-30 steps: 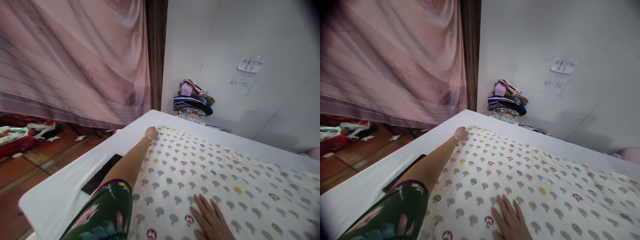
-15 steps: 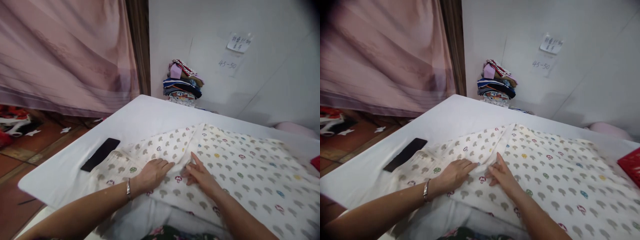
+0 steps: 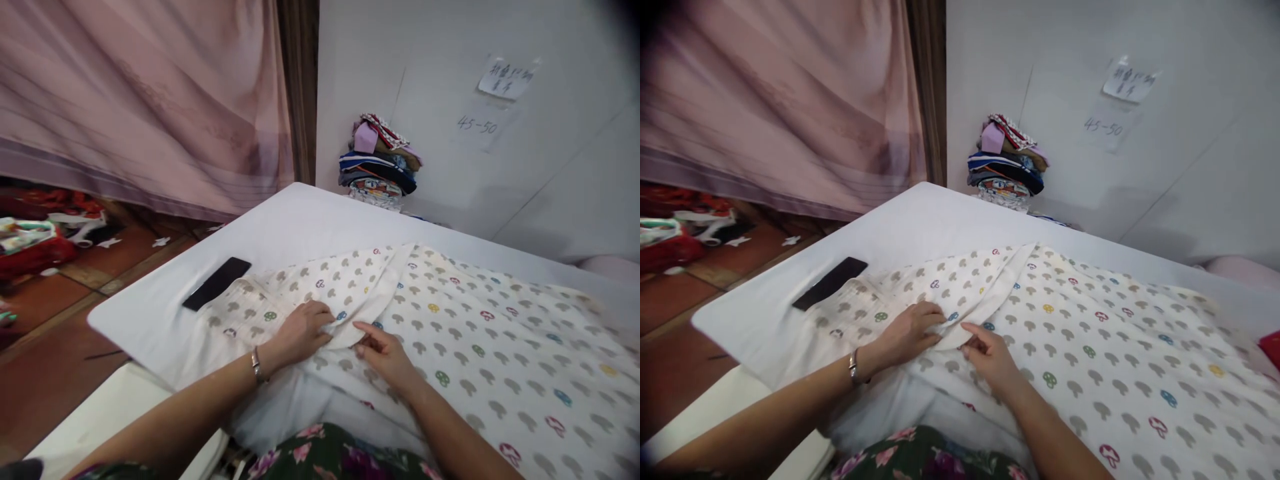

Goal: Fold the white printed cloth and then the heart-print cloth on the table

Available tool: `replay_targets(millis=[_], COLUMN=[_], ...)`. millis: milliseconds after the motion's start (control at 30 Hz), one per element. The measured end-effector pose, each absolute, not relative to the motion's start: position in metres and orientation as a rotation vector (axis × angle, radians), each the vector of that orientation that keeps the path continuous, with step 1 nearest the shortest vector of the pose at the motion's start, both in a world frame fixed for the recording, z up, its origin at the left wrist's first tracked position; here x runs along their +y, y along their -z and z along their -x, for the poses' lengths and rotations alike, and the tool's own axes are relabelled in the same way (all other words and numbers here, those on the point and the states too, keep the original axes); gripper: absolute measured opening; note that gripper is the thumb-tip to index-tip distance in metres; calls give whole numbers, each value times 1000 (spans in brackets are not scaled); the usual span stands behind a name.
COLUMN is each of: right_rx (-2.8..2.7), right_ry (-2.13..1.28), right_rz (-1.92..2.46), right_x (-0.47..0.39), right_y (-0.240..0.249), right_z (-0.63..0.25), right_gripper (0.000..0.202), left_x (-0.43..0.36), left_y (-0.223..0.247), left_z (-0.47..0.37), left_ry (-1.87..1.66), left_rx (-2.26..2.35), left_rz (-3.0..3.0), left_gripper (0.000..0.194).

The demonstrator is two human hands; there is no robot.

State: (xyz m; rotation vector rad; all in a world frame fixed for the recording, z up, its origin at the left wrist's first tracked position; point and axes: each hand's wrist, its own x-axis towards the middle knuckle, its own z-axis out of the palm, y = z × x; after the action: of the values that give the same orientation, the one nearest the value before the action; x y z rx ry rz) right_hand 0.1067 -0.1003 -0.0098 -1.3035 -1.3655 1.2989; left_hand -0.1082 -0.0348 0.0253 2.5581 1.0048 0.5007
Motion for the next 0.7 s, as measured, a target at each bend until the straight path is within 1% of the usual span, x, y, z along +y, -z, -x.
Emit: replay_targets(millis=[100, 167, 233, 467, 600, 700], right_rx=[-1541, -1628, -1707, -1847, -1876, -1944], right_ry=[-1139, -1033, -939, -619, -565, -522], right_rz=[1247, 1240, 1250, 1352, 1381, 1352], right_x=[-101, -100, -100, -100, -101, -103], right_y=[14, 16, 17, 11, 7, 2], right_z=[-107, -108, -110, -115, -115, -115], right_gripper=[33, 33, 33, 35, 26, 25], left_x=[-35, -33, -32, -33, -37, -40], left_y=[-29, -32, -33, -38, -42, -39], left_z=[104, 101, 100, 94, 87, 83], left_ry=[-429, -398, -409, -782, -850, -872], left_rx=[1046, 1090, 1153, 1274, 1301, 1322], left_rz=[-2584, -2578, -2526, -2173, -2052, -1985], left_gripper=[16, 12, 13, 22, 27, 27])
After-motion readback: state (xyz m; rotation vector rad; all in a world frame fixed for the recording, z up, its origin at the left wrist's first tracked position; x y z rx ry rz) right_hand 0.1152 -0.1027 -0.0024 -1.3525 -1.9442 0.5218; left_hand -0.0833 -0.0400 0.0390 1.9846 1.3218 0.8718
